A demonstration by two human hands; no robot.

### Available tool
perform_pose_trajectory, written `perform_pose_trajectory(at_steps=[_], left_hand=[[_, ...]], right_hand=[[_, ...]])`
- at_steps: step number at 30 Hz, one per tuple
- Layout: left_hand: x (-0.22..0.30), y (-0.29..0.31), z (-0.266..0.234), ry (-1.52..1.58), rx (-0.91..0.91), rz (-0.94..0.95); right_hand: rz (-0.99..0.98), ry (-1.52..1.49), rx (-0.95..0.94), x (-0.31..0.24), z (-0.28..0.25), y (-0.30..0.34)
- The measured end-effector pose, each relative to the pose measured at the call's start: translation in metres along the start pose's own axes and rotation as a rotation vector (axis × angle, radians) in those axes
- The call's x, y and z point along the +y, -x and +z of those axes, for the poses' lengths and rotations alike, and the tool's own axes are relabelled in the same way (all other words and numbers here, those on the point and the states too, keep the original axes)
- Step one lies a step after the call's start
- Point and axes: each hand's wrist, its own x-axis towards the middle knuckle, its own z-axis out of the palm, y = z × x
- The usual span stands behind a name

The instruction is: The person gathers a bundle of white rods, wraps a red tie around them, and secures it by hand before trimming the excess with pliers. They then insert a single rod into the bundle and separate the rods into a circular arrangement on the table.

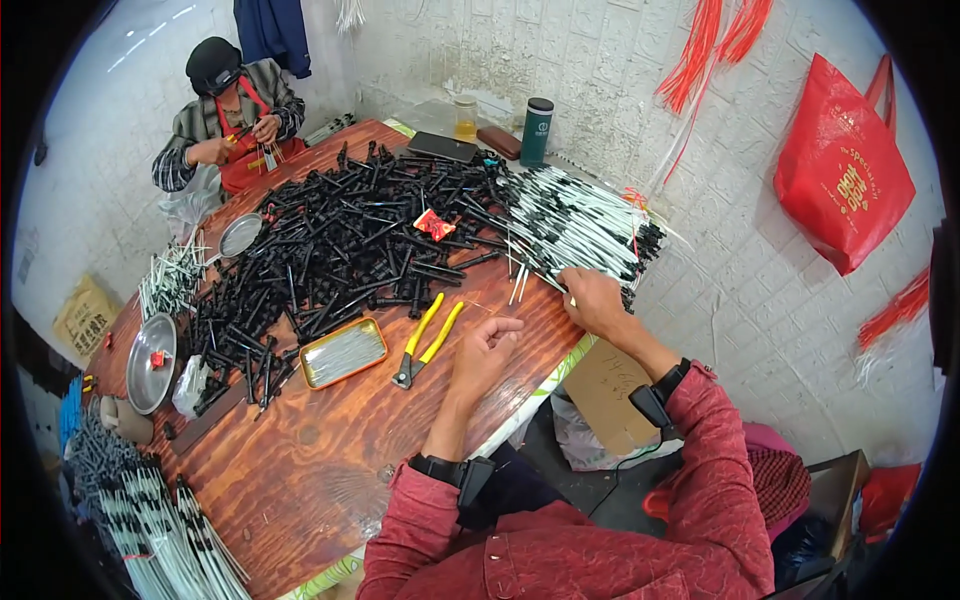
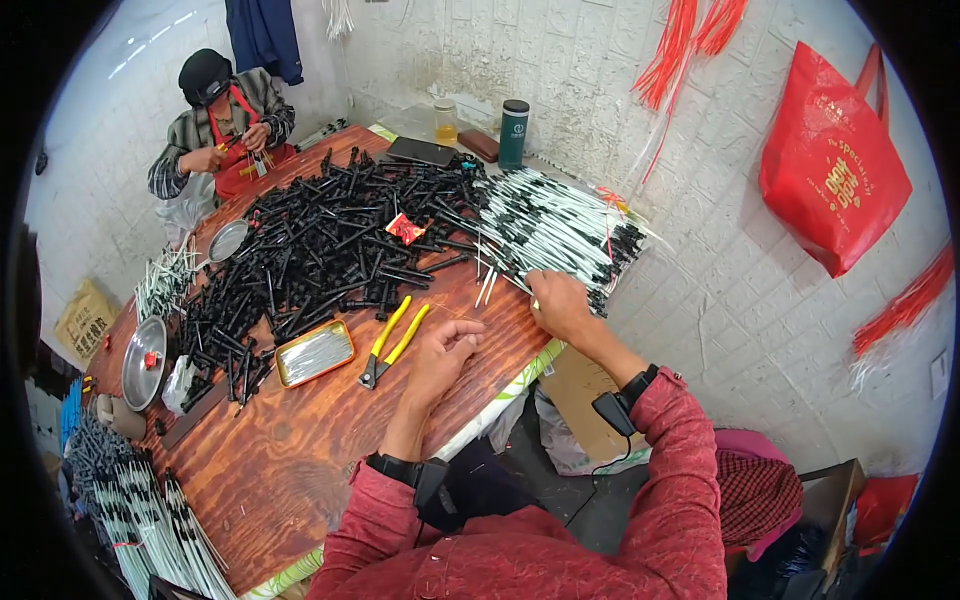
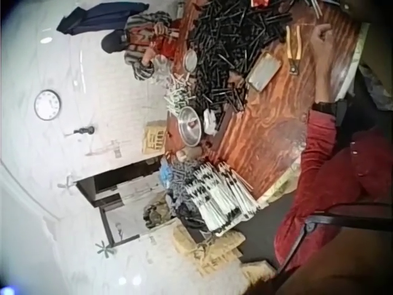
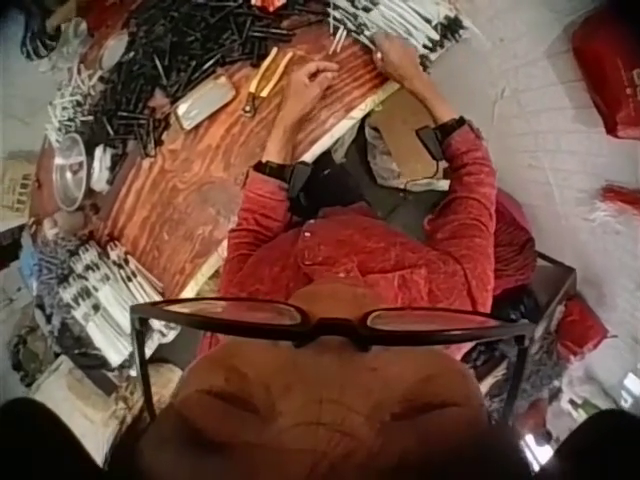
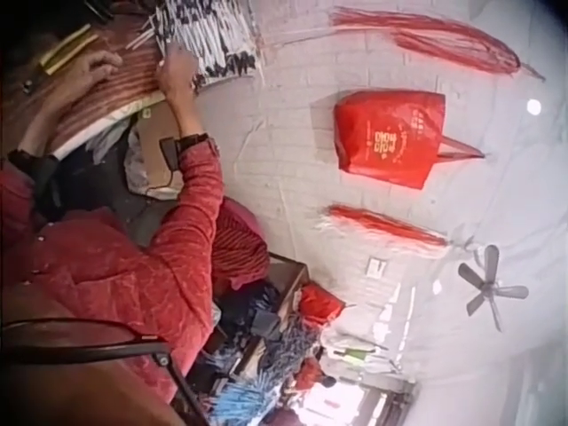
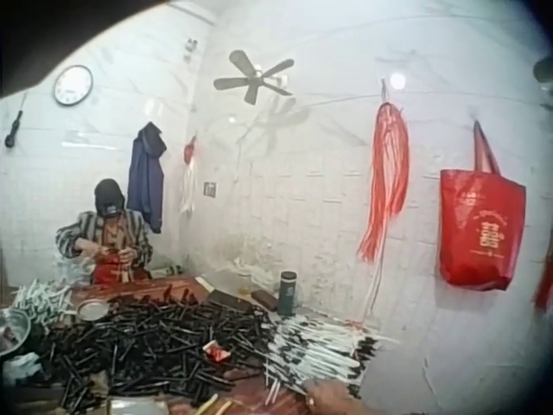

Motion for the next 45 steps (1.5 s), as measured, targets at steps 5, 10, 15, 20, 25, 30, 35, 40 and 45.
perform_pose_trajectory(at_steps=[5,10,15,20,25,30,35,40,45], left_hand=[[-0.003,-0.002,-0.005,0.09,0.004,-0.044],[-0.008,-0.006,-0.003,0.332,0.19,-0.112],[0.005,-0.006,-0.009,0.553,0.191,-0.194],[0.007,-0.006,-0.016,0.74,0.225,-0.241],[0.017,-0.003,-0.019,0.696,0.161,-0.259],[0.023,0.0,-0.016,0.677,0.147,-0.303],[0.026,0.001,-0.012,0.638,0.231,-0.316],[0.02,0.003,-0.021,0.471,0.171,-0.319],[0.018,-0.003,-0.02,0.581,0.078,-0.24]], right_hand=[[0.028,-0.206,0.008,-0.009,-0.015,-0.004],[-0.037,-0.66,-0.1,-0.068,-0.042,0.008],[-0.087,-0.755,-0.119,-0.097,-0.033,0.019],[0.078,-0.81,-0.209,-0.098,-0.035,0.036],[0.084,-0.988,-0.381,-0.086,-0.03,0.051],[0.222,-1.093,-0.365,-0.095,-0.029,0.056],[0.117,-1.089,-0.491,-0.107,-0.039,0.056],[-0.168,-0.613,0.035,-0.13,-0.067,0.048],[-0.176,-0.326,0.375,-0.125,-0.055,0.027]])
